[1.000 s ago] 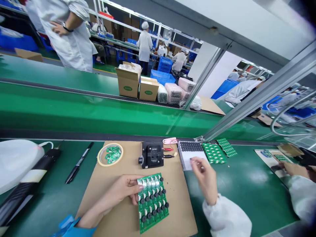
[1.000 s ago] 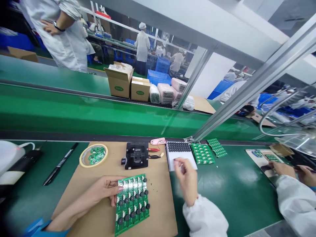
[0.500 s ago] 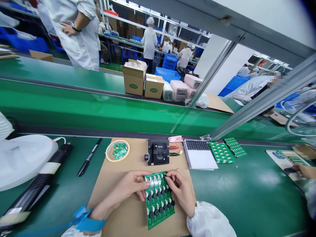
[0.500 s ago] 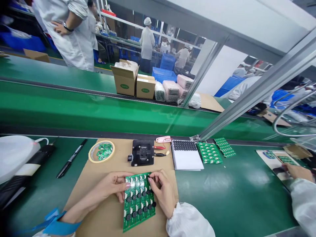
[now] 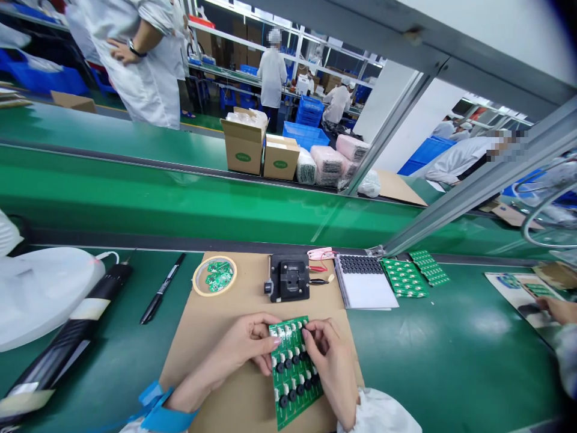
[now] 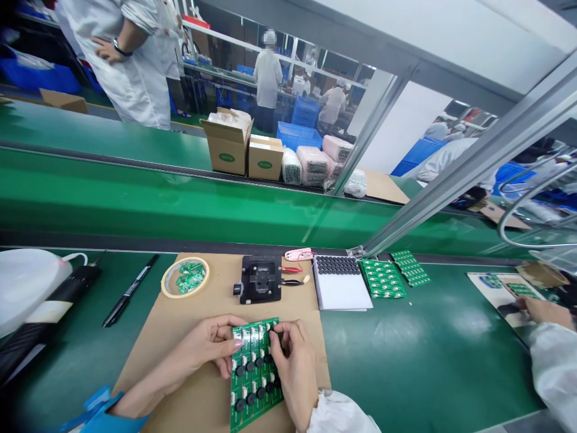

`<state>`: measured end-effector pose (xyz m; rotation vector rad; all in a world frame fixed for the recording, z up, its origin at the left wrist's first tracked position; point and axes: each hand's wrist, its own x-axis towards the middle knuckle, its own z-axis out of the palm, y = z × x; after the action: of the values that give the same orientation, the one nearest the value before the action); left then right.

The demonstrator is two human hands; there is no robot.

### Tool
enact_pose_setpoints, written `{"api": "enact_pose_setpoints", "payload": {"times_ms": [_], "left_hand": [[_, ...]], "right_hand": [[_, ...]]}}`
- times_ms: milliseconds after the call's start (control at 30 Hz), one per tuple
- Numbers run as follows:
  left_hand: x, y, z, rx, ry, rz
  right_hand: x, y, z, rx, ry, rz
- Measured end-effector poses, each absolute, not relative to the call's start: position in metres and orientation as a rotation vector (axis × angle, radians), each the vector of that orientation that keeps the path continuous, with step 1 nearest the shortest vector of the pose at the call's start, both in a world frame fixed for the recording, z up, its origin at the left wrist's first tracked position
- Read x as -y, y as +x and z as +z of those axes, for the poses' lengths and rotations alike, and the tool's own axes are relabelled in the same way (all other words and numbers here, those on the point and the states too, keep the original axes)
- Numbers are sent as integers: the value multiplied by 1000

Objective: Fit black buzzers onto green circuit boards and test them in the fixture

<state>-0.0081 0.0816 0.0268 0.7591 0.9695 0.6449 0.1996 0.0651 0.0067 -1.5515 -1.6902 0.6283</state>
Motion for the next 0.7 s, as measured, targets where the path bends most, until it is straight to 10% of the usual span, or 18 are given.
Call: {"api": "enact_pose_setpoints", "payload": {"times_ms": [700], "left_hand": [[-65, 14, 30, -979, 785, 746]], "right_hand": [[-56, 202, 6, 1447, -1624, 757]]}}
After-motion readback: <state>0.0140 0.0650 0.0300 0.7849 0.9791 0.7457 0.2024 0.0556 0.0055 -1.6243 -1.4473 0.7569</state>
